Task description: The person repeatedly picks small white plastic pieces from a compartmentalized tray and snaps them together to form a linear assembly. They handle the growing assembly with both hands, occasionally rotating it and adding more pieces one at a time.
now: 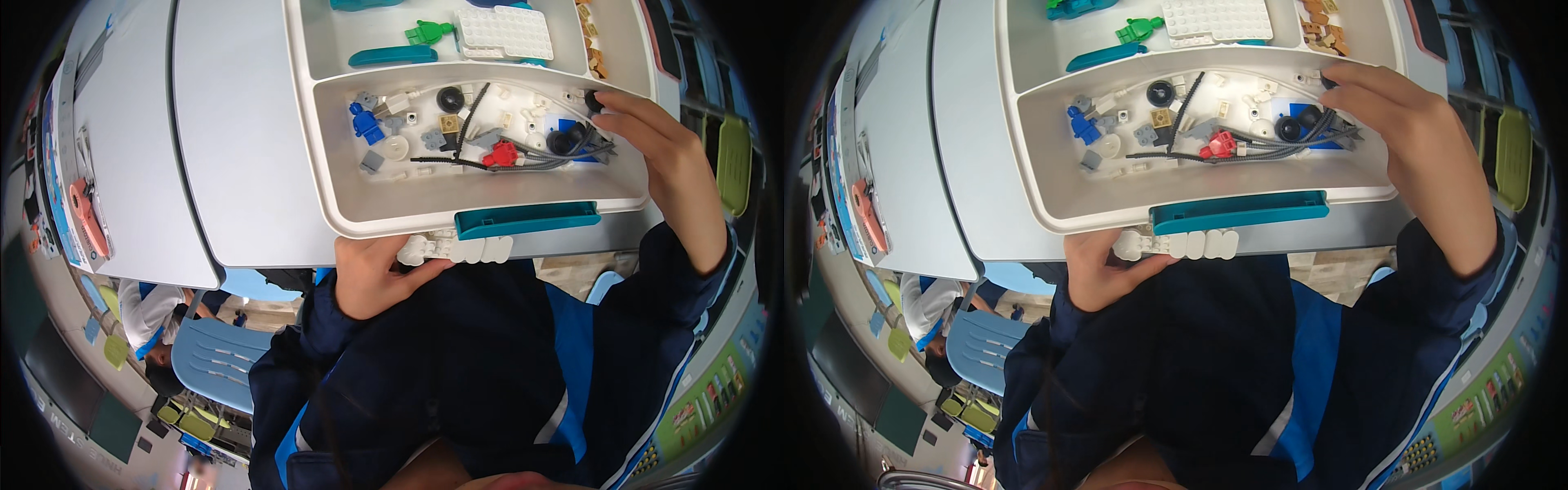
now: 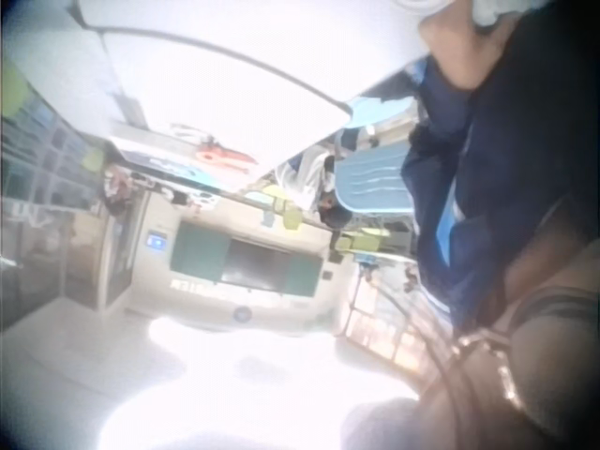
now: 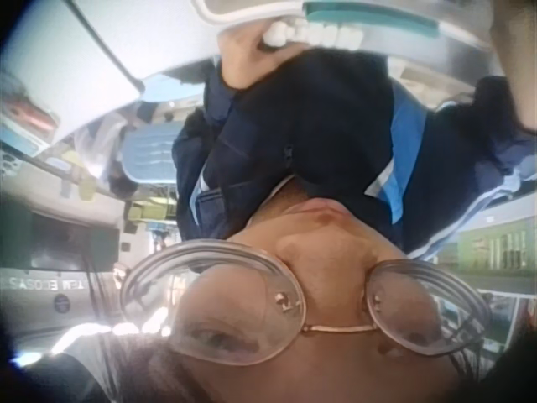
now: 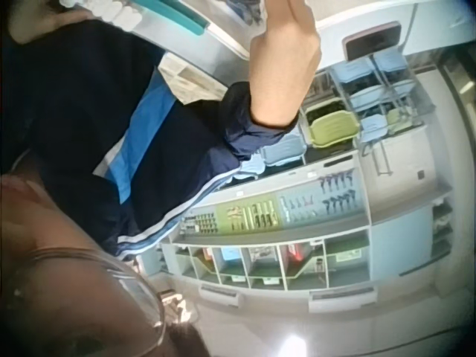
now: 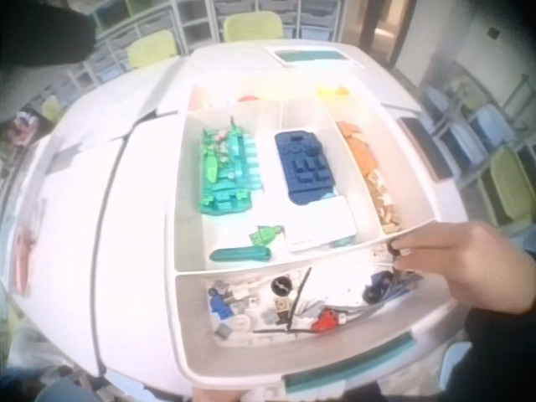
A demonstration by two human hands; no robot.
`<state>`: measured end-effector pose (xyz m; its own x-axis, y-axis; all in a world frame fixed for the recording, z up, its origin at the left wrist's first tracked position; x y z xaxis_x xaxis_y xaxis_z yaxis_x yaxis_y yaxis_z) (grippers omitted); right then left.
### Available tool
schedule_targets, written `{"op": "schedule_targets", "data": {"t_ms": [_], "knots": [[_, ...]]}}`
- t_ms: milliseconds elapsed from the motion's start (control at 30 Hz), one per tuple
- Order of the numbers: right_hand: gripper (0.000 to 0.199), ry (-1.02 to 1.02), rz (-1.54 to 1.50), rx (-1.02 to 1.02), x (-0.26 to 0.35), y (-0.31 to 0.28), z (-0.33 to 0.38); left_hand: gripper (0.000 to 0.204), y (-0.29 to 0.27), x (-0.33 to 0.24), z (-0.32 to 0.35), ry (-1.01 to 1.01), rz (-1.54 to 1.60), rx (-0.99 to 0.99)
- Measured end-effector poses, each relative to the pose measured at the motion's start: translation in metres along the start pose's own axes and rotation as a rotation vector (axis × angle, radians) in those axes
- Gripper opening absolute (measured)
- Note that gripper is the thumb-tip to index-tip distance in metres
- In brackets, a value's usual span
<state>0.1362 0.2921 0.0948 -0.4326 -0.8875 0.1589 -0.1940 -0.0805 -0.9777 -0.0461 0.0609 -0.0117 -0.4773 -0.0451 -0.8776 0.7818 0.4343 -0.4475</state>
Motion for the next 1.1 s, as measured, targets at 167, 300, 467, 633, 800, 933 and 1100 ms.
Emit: {"op": "schedule_targets", "data": {"t_ms": [167,300,467,633,800,933,1100], "knots": [[0.031,0.032,-0.028,-0.070,0.012,-0.027,-0.006,0.056,0.000,0.000,0.001,-0.018,-0.039,0.037],[0.024,0.085,-0.058,-0.181,0.015,-0.038,-0.002,0.056,-0.001,-0.005,0.000,-0.040,-0.067,0.043],[0.021,0.043,-0.390,-0.249,0.031,-0.029,-0.012,0.055,-0.001,-0.005,0.000,-0.056,-0.053,0.038],[0.025,-0.057,-0.316,-0.226,0.024,-0.005,-0.014,0.056,-0.001,-0.003,0.004,-0.103,-0.059,0.041],[0.032,-0.127,-0.057,-0.075,0.023,0.041,-0.018,0.059,-0.001,-0.004,-0.001,0.034,-0.045,-0.014],[0.027,-0.174,0.019,-0.064,0.020,0.053,-0.022,0.057,0.000,-0.005,-0.003,0.029,-0.008,-0.003],[0.023,-0.112,-0.106,-0.160,0.020,0.029,-0.015,0.053,0.001,0.002,0.005,-0.022,0.002,-0.011]]}}
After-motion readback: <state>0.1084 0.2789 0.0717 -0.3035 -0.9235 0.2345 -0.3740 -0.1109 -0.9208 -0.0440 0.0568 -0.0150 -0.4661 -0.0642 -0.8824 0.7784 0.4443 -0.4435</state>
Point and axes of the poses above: each hand's wrist, its own z-axis away from the middle knuckle, its own y-axis out of the palm, x = y × z, the point moved 6 cm from there along -z, towards the middle knuckle, and after that the axes turned 13 degrees about -x, right-handed, at the moved point
